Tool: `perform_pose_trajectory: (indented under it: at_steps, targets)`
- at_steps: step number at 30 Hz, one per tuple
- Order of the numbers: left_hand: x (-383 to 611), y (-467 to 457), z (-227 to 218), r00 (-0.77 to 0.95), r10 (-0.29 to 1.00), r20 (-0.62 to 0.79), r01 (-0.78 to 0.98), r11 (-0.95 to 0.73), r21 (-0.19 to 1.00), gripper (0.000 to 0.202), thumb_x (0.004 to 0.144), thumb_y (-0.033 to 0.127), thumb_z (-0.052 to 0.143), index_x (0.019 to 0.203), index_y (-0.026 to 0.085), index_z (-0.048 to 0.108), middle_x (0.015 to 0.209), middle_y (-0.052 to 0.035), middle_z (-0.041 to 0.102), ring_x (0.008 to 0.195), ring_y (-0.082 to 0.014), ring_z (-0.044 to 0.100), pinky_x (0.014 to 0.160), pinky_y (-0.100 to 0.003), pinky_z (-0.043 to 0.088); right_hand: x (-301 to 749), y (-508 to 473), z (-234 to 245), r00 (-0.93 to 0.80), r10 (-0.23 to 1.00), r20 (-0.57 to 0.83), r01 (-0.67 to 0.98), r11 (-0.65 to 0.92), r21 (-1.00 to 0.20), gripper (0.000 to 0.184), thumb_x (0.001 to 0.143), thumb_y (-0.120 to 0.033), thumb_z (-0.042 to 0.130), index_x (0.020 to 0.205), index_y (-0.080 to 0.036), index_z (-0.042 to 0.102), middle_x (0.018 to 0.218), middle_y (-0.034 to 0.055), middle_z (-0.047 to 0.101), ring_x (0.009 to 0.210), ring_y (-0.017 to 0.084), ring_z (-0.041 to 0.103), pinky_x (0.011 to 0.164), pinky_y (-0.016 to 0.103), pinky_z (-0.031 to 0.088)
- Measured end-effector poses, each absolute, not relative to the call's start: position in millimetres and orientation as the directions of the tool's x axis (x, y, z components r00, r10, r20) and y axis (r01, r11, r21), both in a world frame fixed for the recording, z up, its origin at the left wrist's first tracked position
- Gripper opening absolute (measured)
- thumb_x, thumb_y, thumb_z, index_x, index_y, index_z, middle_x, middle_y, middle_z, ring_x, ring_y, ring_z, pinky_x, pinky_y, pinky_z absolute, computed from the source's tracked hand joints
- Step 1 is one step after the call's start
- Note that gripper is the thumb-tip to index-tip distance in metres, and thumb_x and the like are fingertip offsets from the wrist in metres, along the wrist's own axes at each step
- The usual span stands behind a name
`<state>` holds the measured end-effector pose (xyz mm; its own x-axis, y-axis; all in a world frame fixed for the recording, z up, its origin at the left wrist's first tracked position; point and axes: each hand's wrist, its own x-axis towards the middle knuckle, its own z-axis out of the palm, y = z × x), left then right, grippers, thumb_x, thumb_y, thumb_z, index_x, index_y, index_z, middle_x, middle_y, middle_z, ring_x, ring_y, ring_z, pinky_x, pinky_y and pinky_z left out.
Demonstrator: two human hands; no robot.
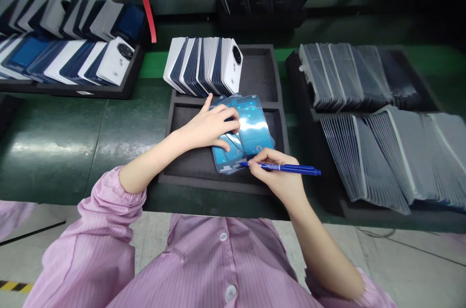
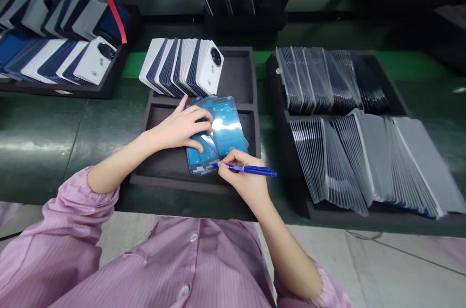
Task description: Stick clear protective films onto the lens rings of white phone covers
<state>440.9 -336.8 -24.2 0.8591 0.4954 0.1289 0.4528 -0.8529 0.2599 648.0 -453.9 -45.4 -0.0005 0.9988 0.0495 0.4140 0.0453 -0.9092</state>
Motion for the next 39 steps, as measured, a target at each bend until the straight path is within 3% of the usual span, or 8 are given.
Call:
perform_pose_trajectory:
  at_steps: [9,15,21,25,39]
  targets:
    - [442,-337,-26,0.861,0.490,0.140,0.453,-0.862,0.228,0.037,0.079,0.045,0.076,0.105,0.022,0.065,0.123,-0.0093,0.061,0.116,-0.0300,0.055,0.111,-0.078,0.014,648,-456,-43,0.102,0.993,0.056,0.299,0.023,-0.954,0.017,0.072,-0.029,0.069,0.059,-0.022,0.060,0.054,-0.0001,0.062,0.048,0.016,0.054,0.048,0.026,0.043]
    - [448,-341,-34,0.838,0.507,0.202,0.482,-0.861,0.164,0.040,0.084,0.048,0.071,0.113,0.022,0.065,0.122,-0.0109,0.061,0.114,-0.0295,0.056,0.113,-0.075,0.015,633,-458,-40,-0.048,0.997,0.066,0.375,0.080,-0.924,0.016,0.074,-0.026,0.064,0.060,-0.022,0.058,0.055,-0.0004,0.063,0.048,0.016,0.056,0.048,0.026,0.042]
    - [437,-334,-26,0.879,0.457,0.134,0.408,-0.868,0.282,0.034,0.089,0.042,0.066,0.118,0.024,0.064,0.132,-0.0106,0.059,0.125,-0.0298,0.053,0.114,-0.076,0.004,631,-460,-42,-0.081,0.993,0.083,0.419,0.109,-0.901,0.015,0.074,-0.025,0.065,0.060,-0.021,0.061,0.056,-0.0009,0.065,0.048,0.015,0.058,0.048,0.026,0.043]
    - [428,-330,-21,0.902,0.424,0.078,0.367,-0.850,0.377,0.047,0.082,0.034,0.074,0.126,0.024,0.061,0.140,-0.0116,0.054,0.133,-0.0323,0.048,0.114,-0.075,-0.005,631,-459,-43,-0.099,0.991,0.085,0.423,0.119,-0.898,0.014,0.075,-0.025,0.067,0.062,-0.022,0.065,0.059,-0.0003,0.068,0.051,0.017,0.062,0.051,0.026,0.047]
    - [426,-327,-23,0.915,0.401,0.052,0.353,-0.856,0.378,0.063,0.072,0.030,0.082,0.131,0.026,0.058,0.143,-0.0136,0.051,0.134,-0.0351,0.046,0.110,-0.078,-0.008,631,-458,-45,-0.116,0.990,0.084,0.450,0.128,-0.884,0.015,0.076,-0.026,0.066,0.062,-0.022,0.065,0.061,0.0002,0.070,0.053,0.018,0.064,0.051,0.027,0.046]
